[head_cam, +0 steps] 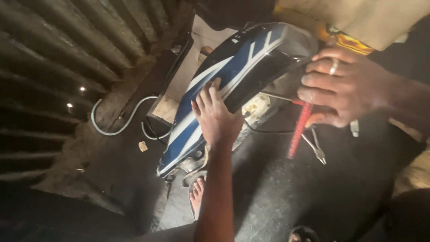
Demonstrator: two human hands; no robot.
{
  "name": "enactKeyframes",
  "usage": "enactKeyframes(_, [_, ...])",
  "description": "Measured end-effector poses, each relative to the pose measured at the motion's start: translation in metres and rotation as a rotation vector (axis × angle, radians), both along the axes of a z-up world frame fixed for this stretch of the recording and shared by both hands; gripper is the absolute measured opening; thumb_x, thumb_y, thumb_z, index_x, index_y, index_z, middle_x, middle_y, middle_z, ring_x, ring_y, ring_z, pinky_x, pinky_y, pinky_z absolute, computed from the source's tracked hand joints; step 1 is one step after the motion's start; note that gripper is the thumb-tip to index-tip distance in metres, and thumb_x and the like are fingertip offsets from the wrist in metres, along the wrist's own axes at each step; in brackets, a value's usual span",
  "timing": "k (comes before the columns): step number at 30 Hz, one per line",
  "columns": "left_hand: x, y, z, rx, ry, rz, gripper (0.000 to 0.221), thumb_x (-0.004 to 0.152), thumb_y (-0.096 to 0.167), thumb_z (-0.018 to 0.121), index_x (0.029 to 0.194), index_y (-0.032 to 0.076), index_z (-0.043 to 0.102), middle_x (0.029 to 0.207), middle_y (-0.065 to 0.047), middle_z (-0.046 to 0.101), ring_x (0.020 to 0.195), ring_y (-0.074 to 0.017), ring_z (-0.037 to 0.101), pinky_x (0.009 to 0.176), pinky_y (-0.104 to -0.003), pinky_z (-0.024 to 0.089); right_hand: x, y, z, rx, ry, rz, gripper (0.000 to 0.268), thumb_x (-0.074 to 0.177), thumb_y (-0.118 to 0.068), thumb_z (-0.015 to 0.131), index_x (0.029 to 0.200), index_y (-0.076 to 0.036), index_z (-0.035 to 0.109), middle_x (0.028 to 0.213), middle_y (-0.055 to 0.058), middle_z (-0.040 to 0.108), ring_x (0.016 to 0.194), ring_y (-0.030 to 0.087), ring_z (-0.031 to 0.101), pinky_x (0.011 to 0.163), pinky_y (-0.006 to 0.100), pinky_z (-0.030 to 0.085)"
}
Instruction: The person handles a white plastic fuel pump and sender assembly with a float, positions it into the opening of a motorcycle fuel tank beneath a blue side fairing, and seats it in place. They then use pliers and a red-handled screwdriver to work on fasteners around the tank opening, steadying the fairing with the other hand.
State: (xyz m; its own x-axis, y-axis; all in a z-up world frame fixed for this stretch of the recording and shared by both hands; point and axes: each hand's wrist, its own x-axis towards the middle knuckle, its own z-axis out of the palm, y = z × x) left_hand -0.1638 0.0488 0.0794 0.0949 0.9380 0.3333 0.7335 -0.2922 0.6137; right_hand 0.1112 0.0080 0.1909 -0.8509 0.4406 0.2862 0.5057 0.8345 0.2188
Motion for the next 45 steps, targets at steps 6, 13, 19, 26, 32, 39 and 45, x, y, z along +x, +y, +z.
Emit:
enactKeyframes(6, [0.002, 0.005, 0.005, -0.107, 0.025, 0.008, 0.107, 0.062, 0.025, 0.092, 0.151, 0.012, 0.036, 0.148, -0.015, 0.043, 0.144, -0.037, 0.034, 0.12, -0.065, 0.017, 0.008, 0.002, -0.016, 0.084, 0.012, -0.021, 0.062, 0.081, -0.068, 0.073, 0.098, -0.008, 0.072, 0.094, 0.01, 0.068, 0.092, 0.032, 0.066, 0.097, 0.05, 0.043])
enactKeyframes(13, [-0.007, 0.012, -0.009, 0.034, 0.026, 0.04, 0.103, 0.066, 0.025, 0.087, 0.153, 0.01, 0.034, 0.151, -0.018, 0.042, 0.148, -0.0411, 0.031, 0.12, -0.065, 0.02, -0.005, -0.015, -0.017, 0.052, 0.106, -0.211, 0.057, 0.078, -0.062, 0.074, 0.102, -0.011, 0.068, 0.098, 0.009, 0.064, 0.095, 0.03, 0.062, 0.099, 0.054, 0.042])
enactKeyframes(19, [-0.003, 0.01, -0.01, -0.059, 0.08, -0.011, 0.098, 0.07, 0.033, 0.087, 0.152, 0.015, 0.038, 0.15, -0.012, 0.045, 0.145, -0.0341, 0.036, 0.119, -0.068, 0.019, -0.015, -0.017, -0.003, 0.026, 0.111, -0.192, 0.054, 0.078, -0.052, 0.079, 0.105, -0.006, 0.068, 0.102, 0.011, 0.064, 0.099, 0.031, 0.061, 0.097, 0.052, 0.044])
enactKeyframes(26, [-0.001, 0.009, -0.007, -0.08, 0.108, 0.001, 0.098, 0.067, 0.029, 0.087, 0.152, 0.016, 0.039, 0.151, -0.01, 0.046, 0.146, -0.0313, 0.037, 0.119, -0.069, 0.017, -0.011, -0.016, -0.009, 0.05, 0.137, -0.188, 0.055, 0.077, -0.054, 0.082, 0.101, -0.006, 0.068, 0.099, 0.01, 0.063, 0.095, 0.031, 0.061, 0.098, 0.052, 0.042])
enactKeyframes(32, [0.002, 0.005, -0.004, -0.077, 0.072, -0.004, 0.103, 0.066, 0.025, 0.088, 0.154, 0.017, 0.036, 0.151, -0.009, 0.047, 0.146, -0.0318, 0.038, 0.12, -0.069, 0.017, -0.011, -0.019, -0.01, 0.046, 0.149, -0.228, 0.055, 0.077, -0.053, 0.081, 0.099, -0.004, 0.069, 0.099, 0.011, 0.064, 0.096, 0.032, 0.061, 0.1, 0.052, 0.041])
enactKeyframes(39, [0.003, 0.008, -0.007, -0.044, 0.042, -0.006, 0.11, 0.067, 0.033, 0.09, 0.157, 0.014, 0.03, 0.15, -0.012, 0.046, 0.144, -0.0331, 0.038, 0.118, -0.069, 0.019, -0.009, -0.024, -0.016, 0.122, 0.138, -0.278, 0.059, 0.071, -0.056, 0.083, 0.098, -0.005, 0.07, 0.096, 0.011, 0.063, 0.09, 0.031, 0.058, 0.093, 0.051, 0.041])
enactKeyframes(45, [0.0, 0.007, -0.009, -0.079, 0.059, -0.018, 0.109, 0.067, 0.032, 0.089, 0.157, 0.016, 0.03, 0.15, -0.011, 0.046, 0.144, -0.0315, 0.038, 0.118, -0.066, 0.021, -0.017, -0.026, -0.009, 0.06, 0.159, -0.26, 0.055, 0.073, -0.051, 0.084, 0.104, -0.008, 0.068, 0.102, 0.009, 0.062, 0.096, 0.031, 0.059, 0.097, 0.053, 0.041])
